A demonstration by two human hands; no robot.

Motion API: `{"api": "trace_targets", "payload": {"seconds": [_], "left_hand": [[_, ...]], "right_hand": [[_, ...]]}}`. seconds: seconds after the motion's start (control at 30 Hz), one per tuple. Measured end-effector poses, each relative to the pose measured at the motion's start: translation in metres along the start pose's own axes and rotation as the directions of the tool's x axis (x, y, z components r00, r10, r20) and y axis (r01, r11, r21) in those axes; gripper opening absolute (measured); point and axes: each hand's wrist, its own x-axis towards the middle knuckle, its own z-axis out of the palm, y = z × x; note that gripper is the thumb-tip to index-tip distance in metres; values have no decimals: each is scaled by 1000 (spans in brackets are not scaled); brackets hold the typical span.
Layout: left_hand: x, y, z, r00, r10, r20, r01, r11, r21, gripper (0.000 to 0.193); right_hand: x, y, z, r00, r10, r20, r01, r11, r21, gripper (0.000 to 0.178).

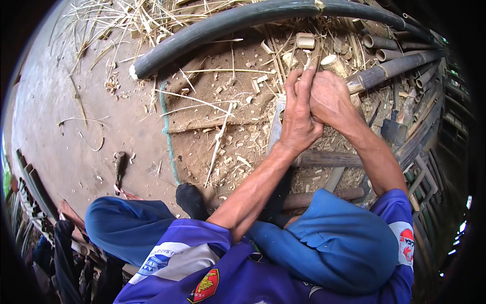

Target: The person carves and hollows out a section of bamboo using a knife and a wooden mallet.

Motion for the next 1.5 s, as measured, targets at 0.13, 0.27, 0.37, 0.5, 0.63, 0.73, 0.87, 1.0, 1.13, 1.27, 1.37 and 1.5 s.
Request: {"api": "trace_targets", "payload": {"seconds": [0.13, 0.27, 0.37, 0.5, 0.63, 0.73, 0.87, 1.0, 1.13, 1.27, 1.37, 1.5], "left_hand": [[-1, 6, 15, 960, -124, 250, 79, 980, 185, 99], [-5, 52, 25, 672, -396, 626, 191, 909, 370, 101], [-3, 50, 24, 554, -417, 721, 179, 905, 386, 100], [-5, 43, 9, 478, -377, 793, 161, 925, 343, 93], [5, 33, -10, 281, -325, 903, 65, 945, 320, 92], [18, 27, -13, -5, -364, 932, -59, 930, 363, 87], [5, 36, -12, 310, -354, 882, -14, 926, 377, 96], [-30, 47, -1, 736, -296, 608, 112, 940, 323, 84], [-15, 41, -11, 548, -318, 774, 106, 944, 313, 80], [-3, 25, -32, 403, -249, 881, 32, 966, 258, 79], [-2, 24, -46, 421, -141, 896, -85, 977, 194, 84], [-39, 67, -94, 799, -381, 465, 214, 903, 373, 91]], "right_hand": [[-7, 8, -27, 843, 106, 527, -312, 895, 320, 22], [-72, 18, 10, 843, -65, 535, -376, 640, 671, 27], [-101, 0, 34, 838, -75, 540, -451, 461, 765, 33], [-113, -30, 50, 818, -10, 575, -550, 281, 786, 42], [-103, -68, 44, 720, 115, 685, -694, 91, 714, 52], [-89, -86, 29, 576, 206, 791, -790, -106, 604, 59], [-114, -74, 73, 753, 314, 578, -610, 5, 792, 54], [-93, -26, 24, 756, 25, 654, -610, 392, 689, 45], [-113, -48, 44, 809, 128, 574, -585, 283, 760, 58], [-88, -82, 43, 719, 145, 680, -691, 261, 675, 75], [-76, -118, 40, 700, 241, 672, -376, -676, 633, 56], [-95, -151, 38, 776, 181, 604, -5, -956, 293, 28]]}}
